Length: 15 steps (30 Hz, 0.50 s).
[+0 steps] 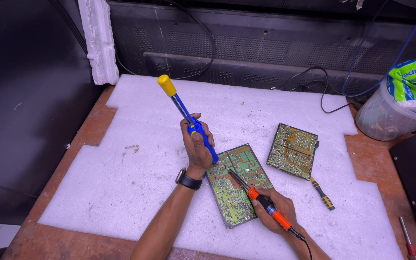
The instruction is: The person uses a soldering iron and a desoldering pump to work on a green circuit board placed on a white foam mat. They repeatedly apply the soldering iron to the board's surface and use the pump to remove material, while a second circuit board rests nearby.
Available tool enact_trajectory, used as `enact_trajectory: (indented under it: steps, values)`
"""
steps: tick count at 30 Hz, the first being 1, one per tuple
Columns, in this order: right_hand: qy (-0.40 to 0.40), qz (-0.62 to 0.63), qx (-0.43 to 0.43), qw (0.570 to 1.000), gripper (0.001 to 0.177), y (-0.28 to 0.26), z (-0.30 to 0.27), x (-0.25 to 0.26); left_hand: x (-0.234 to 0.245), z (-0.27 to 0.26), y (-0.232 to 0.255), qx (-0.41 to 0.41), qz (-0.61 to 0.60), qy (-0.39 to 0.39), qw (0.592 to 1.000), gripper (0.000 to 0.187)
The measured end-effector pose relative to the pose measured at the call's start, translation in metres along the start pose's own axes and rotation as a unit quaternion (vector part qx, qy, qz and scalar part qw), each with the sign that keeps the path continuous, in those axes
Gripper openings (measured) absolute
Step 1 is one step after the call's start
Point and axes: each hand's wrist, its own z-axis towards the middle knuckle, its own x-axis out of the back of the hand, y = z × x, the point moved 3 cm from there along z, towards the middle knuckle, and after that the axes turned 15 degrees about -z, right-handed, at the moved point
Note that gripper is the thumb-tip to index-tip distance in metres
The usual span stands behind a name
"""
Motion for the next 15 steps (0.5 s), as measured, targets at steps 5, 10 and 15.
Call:
enact_trajectory:
  steps: [5,10,15]
  values:
    - [0.001,-0.008,-0.012,1.000,0.026,-0.0003,-0.0020,0.0004,0.0017,-0.0009,-0.0024,0.003,-0.007,0.000,1.000,0.059]
    - [0.008,-0.003,0.015,1.000,0.025,-0.0064,0.0035,0.0037,0.0020,0.0000,-0.0030,0.001,-0.010,-0.002,1.000,0.058]
    - [0.020,0.013,0.019,1.000,0.026,-0.0028,0.0016,-0.0013,0.0012,-0.0005,-0.0026,0.002,-0.001,-0.004,1.000,0.060]
